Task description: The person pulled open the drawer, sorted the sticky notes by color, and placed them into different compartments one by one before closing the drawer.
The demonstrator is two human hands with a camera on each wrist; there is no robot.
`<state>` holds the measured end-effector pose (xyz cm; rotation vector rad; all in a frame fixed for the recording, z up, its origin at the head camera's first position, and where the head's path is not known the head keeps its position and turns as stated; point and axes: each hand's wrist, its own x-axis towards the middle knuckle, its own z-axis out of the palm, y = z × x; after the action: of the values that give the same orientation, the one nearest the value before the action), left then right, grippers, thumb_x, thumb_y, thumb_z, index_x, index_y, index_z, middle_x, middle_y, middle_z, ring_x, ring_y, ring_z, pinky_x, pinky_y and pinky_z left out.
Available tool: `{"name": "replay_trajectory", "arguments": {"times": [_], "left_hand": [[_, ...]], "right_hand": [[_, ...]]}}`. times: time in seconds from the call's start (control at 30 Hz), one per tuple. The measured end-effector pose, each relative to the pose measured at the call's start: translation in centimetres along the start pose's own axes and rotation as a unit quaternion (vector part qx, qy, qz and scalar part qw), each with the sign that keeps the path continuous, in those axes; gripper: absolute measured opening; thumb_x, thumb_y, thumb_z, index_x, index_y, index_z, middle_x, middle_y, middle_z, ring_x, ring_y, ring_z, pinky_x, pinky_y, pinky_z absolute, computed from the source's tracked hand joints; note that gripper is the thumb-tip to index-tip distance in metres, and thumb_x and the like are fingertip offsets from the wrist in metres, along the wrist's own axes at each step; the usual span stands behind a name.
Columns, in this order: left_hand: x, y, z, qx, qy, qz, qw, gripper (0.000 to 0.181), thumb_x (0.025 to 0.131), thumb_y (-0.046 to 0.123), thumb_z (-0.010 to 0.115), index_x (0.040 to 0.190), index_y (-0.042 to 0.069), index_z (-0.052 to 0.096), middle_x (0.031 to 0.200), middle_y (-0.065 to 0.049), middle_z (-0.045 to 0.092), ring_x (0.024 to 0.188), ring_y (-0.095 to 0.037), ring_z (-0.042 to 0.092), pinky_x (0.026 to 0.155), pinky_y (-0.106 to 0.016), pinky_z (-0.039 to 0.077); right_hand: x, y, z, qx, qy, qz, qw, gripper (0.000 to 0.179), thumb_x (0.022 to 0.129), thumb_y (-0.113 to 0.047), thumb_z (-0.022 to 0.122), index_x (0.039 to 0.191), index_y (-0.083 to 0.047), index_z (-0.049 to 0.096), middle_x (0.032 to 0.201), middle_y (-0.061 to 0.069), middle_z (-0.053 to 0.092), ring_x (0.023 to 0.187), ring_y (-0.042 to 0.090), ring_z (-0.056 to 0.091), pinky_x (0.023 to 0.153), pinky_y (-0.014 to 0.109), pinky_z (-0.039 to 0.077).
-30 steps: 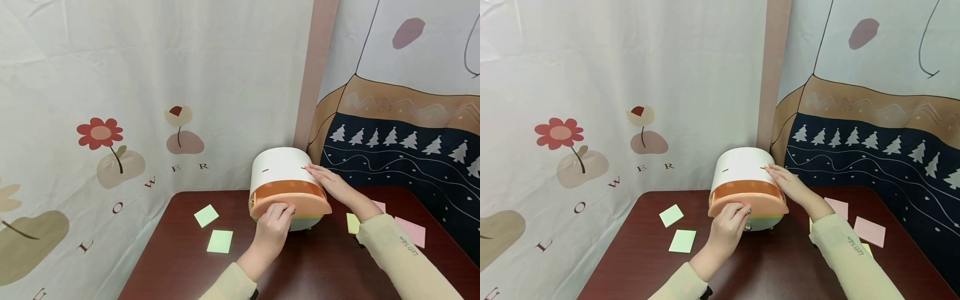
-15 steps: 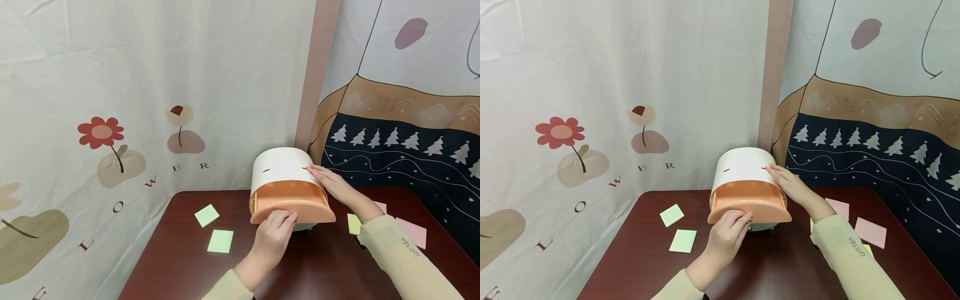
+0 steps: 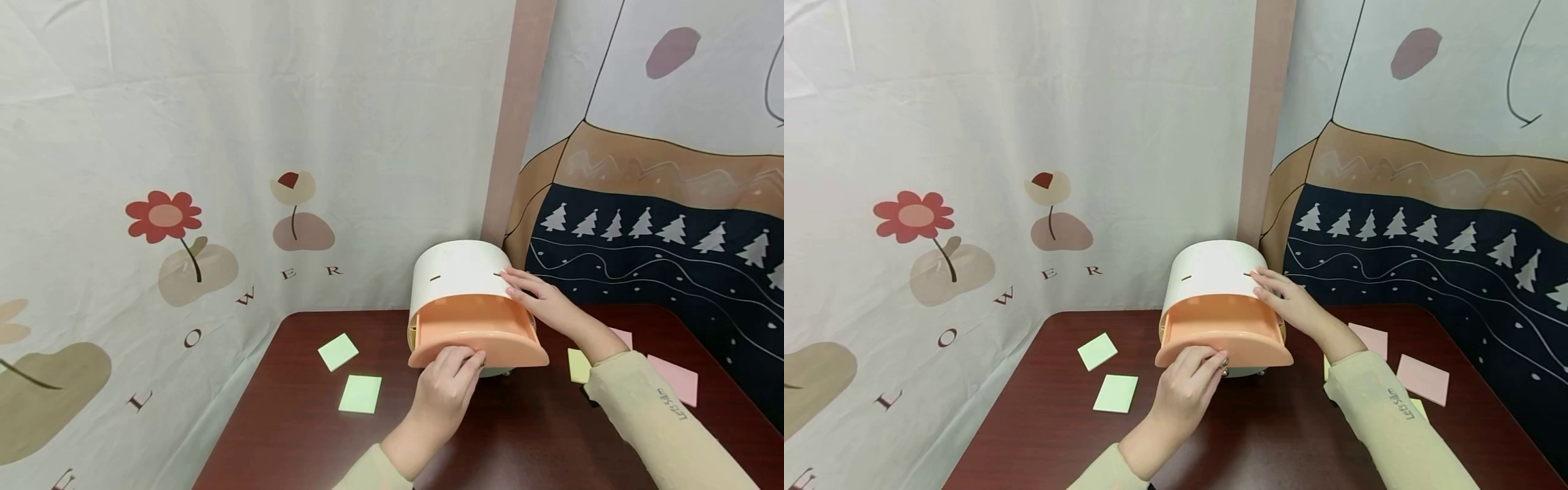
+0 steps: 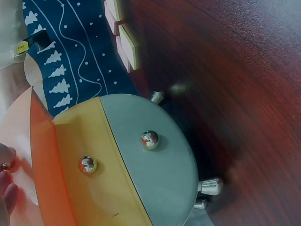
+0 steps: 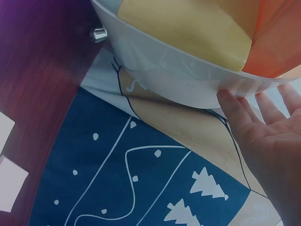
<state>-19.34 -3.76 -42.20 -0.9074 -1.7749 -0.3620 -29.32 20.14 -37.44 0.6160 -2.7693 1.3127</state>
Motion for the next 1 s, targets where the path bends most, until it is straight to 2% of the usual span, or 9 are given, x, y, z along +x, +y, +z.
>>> {"name": "replay_trajectory", "arguments": {"times": [0.3, 0.47, 0.67, 0.8, 1.0], "left_hand": [[-0.1, 0.1, -0.5, 0.004, -0.020, -0.011, 0.9997, 0.023, 0.080, 0.012, 0.075, 0.102, 0.010, 0.072, 0.093, 0.001, 0.062, 0.086, -0.013, 0.060, 0.075, -0.018, 0.051], [-0.2, 0.0, -1.2, -0.010, -0.013, -0.011, 0.9998, 0.033, 0.073, 0.013, 0.080, 0.104, 0.010, 0.072, 0.094, 0.000, 0.062, 0.085, -0.013, 0.060, 0.076, -0.018, 0.051], [-0.7, -0.5, -2.4, -0.050, 0.014, -0.004, 0.9986, 0.022, 0.081, 0.016, 0.074, 0.101, 0.009, 0.073, 0.092, -0.001, 0.062, 0.081, -0.013, 0.059, 0.073, -0.017, 0.051], [-1.2, -1.1, -3.3, -0.065, 0.016, -0.010, 0.9977, 0.017, 0.086, 0.018, 0.068, 0.099, 0.007, 0.073, 0.092, -0.002, 0.062, 0.081, -0.013, 0.059, 0.071, -0.019, 0.051], [-2.2, -2.2, -4.3, -0.068, 0.021, -0.016, 0.9973, 0.019, 0.088, 0.019, 0.062, 0.098, 0.006, 0.073, 0.091, -0.004, 0.062, 0.079, -0.016, 0.060, 0.071, -0.023, 0.052]], "right_hand": [[0.0, 0.0, 0.0, -0.002, -0.004, 0.004, 1.0000, 0.055, 0.098, -0.041, 0.048, 0.144, -0.011, 0.042, 0.155, 0.014, 0.025, 0.143, 0.041, 0.016, 0.107, 0.067, 0.018], [0.0, 0.0, 0.0, -0.006, -0.007, 0.003, 1.0000, 0.055, 0.098, -0.042, 0.047, 0.145, -0.012, 0.041, 0.156, 0.013, 0.024, 0.143, 0.041, 0.015, 0.107, 0.067, 0.017], [0.0, -0.3, 0.2, -0.026, -0.013, -0.011, 0.9995, 0.055, 0.101, -0.040, 0.041, 0.147, -0.011, 0.037, 0.156, 0.015, 0.021, 0.143, 0.042, 0.014, 0.108, 0.067, 0.015], [0.0, -0.3, 0.4, -0.031, -0.020, -0.026, 0.9990, 0.054, 0.102, -0.038, 0.037, 0.148, -0.010, 0.032, 0.157, 0.016, 0.018, 0.143, 0.042, 0.012, 0.108, 0.067, 0.013], [-0.2, 0.1, 0.7, -0.025, -0.009, -0.056, 0.9981, 0.053, 0.103, -0.032, 0.036, 0.149, -0.007, 0.028, 0.158, 0.016, 0.015, 0.143, 0.041, 0.011, 0.109, 0.065, 0.012]]}}
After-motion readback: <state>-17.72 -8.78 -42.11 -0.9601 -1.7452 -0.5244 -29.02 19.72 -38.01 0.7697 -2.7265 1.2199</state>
